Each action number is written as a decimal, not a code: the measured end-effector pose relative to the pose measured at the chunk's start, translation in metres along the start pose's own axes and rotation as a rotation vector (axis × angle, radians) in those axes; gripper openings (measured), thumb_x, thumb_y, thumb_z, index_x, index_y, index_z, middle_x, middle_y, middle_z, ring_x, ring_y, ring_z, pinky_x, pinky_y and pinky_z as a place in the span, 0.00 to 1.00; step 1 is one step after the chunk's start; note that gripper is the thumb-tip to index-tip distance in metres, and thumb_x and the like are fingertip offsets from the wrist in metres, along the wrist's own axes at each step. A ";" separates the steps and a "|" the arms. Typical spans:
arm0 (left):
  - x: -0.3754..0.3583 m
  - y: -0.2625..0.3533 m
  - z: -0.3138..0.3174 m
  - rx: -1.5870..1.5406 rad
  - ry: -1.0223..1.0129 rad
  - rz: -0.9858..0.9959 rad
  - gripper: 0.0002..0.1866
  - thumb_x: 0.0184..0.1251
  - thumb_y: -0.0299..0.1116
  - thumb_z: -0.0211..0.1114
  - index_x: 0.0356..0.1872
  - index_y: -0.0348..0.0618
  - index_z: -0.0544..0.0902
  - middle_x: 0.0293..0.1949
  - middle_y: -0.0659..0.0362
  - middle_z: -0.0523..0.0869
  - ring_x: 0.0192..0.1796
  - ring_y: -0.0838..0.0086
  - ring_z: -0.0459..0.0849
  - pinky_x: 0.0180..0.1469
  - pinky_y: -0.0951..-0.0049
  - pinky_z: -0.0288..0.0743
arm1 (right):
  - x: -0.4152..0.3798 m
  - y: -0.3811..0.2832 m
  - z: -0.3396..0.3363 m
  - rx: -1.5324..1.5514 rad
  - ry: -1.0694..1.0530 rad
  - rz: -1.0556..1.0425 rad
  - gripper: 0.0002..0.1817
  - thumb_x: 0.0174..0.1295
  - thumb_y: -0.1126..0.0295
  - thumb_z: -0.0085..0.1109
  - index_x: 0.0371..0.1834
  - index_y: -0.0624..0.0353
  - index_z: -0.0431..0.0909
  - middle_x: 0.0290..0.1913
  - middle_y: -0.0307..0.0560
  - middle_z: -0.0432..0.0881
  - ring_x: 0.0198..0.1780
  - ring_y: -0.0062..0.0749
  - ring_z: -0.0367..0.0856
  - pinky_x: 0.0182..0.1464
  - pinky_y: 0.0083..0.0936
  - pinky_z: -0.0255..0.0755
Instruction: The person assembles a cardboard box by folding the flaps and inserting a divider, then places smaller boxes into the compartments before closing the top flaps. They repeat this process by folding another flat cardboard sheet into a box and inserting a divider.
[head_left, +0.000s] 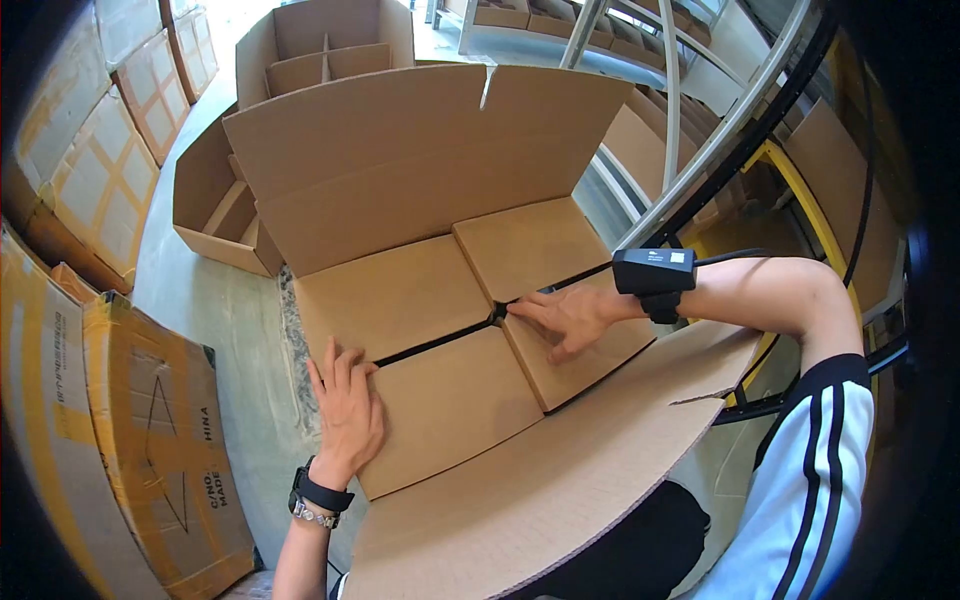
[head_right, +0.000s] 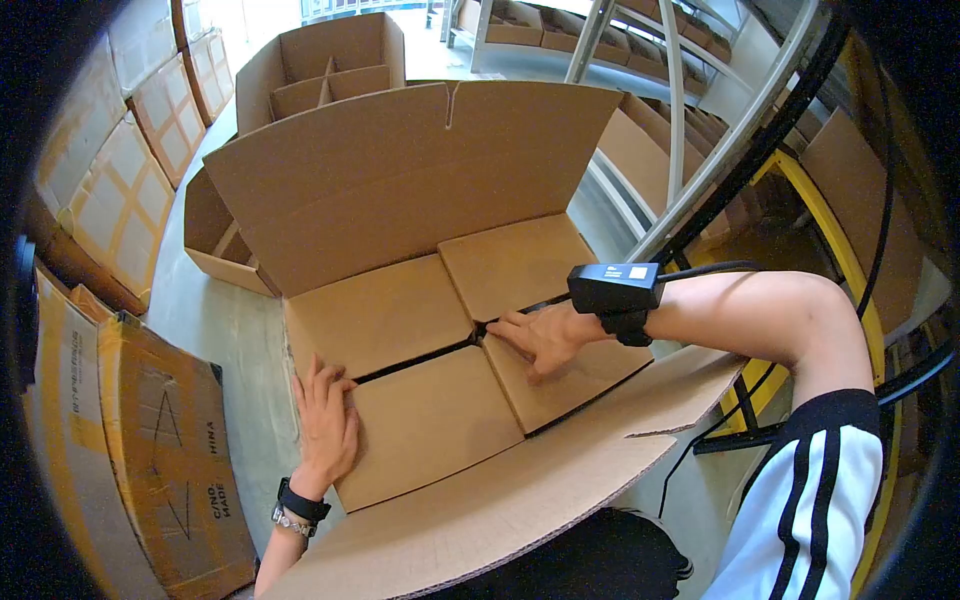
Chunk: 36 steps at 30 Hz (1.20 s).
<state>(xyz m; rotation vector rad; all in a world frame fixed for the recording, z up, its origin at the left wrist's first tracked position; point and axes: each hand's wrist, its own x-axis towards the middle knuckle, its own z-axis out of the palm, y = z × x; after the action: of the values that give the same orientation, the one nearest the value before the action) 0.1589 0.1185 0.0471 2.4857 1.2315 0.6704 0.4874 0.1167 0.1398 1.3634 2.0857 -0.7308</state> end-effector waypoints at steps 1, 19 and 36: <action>0.000 0.000 -0.001 -0.012 -0.004 -0.003 0.17 0.50 0.22 0.54 0.45 0.40 0.71 0.55 0.48 0.67 0.70 0.48 0.51 0.70 0.43 0.35 | 0.001 0.000 0.001 0.001 0.019 -0.011 0.49 0.47 0.53 0.59 0.69 0.63 0.46 0.61 0.59 0.63 0.57 0.55 0.70 0.57 0.43 0.66; -0.001 -0.007 -0.006 -0.155 -0.006 -0.010 0.17 0.51 0.23 0.51 0.45 0.39 0.70 0.56 0.49 0.66 0.71 0.46 0.49 0.68 0.38 0.34 | 0.004 -0.014 -0.015 -0.039 0.267 0.105 0.36 0.48 0.45 0.62 0.51 0.62 0.66 0.46 0.57 0.75 0.45 0.54 0.78 0.45 0.43 0.72; -0.003 -0.005 -0.006 -0.133 -0.010 -0.020 0.17 0.51 0.25 0.51 0.45 0.41 0.72 0.58 0.49 0.66 0.72 0.48 0.47 0.69 0.41 0.33 | 0.000 -0.026 -0.001 -0.086 0.234 0.125 0.41 0.52 0.45 0.61 0.57 0.68 0.61 0.50 0.62 0.73 0.48 0.58 0.77 0.47 0.43 0.73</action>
<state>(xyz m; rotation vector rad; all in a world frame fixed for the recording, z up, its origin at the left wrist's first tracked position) 0.1512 0.1193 0.0496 2.3625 1.1671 0.7097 0.4632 0.1091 0.1444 1.5784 2.1562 -0.4419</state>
